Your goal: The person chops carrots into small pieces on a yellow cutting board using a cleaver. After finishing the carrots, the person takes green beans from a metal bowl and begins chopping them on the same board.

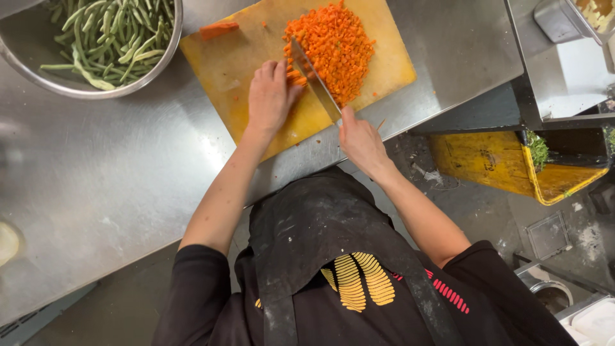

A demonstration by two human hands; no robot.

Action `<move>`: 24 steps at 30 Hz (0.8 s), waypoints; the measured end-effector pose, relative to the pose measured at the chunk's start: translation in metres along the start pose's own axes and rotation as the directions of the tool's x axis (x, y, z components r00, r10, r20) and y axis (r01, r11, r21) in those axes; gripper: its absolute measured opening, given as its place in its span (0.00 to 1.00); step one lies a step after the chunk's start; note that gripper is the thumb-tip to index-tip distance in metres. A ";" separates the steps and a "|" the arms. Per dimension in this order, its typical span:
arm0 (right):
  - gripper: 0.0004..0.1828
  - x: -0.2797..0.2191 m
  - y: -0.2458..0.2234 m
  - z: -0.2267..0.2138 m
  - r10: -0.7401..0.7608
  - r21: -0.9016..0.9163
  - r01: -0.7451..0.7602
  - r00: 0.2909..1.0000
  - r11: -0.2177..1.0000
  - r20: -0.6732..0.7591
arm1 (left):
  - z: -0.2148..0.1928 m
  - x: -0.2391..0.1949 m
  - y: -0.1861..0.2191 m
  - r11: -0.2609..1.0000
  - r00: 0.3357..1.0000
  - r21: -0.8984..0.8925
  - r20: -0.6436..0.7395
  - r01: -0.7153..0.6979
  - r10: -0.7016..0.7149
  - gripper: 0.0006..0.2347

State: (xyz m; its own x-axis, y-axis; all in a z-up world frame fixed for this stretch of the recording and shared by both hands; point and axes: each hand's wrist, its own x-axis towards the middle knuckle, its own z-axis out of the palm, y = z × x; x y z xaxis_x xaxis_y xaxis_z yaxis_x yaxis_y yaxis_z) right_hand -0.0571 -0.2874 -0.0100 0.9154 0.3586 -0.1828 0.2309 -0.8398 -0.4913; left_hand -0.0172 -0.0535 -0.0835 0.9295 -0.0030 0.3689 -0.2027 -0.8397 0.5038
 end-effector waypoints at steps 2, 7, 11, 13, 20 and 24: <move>0.10 0.000 -0.001 -0.002 -0.028 0.005 0.028 0.999 1.000 0.015 | -0.007 0.008 -0.006 0.995 0.995 -0.049 0.048 0.087 -0.084 0.14; 0.10 0.001 -0.006 -0.006 -0.019 -0.004 0.019 0.997 1.000 0.077 | -0.017 0.017 -0.016 0.944 0.975 -0.249 0.103 0.218 -0.198 0.07; 0.11 0.000 -0.008 -0.006 -0.040 -0.020 0.041 0.998 0.999 0.049 | -0.016 0.019 -0.023 0.878 0.931 -0.327 0.221 0.351 -0.290 0.06; 0.11 -0.001 -0.007 -0.007 -0.054 -0.014 0.054 0.997 0.998 0.053 | -0.012 0.021 -0.023 0.900 0.950 -0.317 0.182 0.299 -0.252 0.06; 0.11 -0.001 -0.004 -0.002 -0.005 0.009 0.004 0.995 1.000 0.098 | -0.002 0.012 -0.007 0.942 0.977 -0.259 0.024 0.213 -0.214 0.10; 0.11 -0.002 -0.008 -0.001 -0.025 0.020 0.024 0.997 1.000 0.067 | -0.010 0.003 -0.006 0.941 0.993 -0.329 -0.050 0.081 -0.104 0.15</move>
State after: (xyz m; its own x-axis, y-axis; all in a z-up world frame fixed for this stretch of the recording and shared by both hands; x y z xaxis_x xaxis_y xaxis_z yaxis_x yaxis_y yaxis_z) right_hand -0.0605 -0.2817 -0.0054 0.8850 0.4062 -0.2274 0.2461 -0.8229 -0.5121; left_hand -0.0161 -0.0435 -0.0776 0.9288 0.1112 0.3535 -0.2165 -0.6114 0.7611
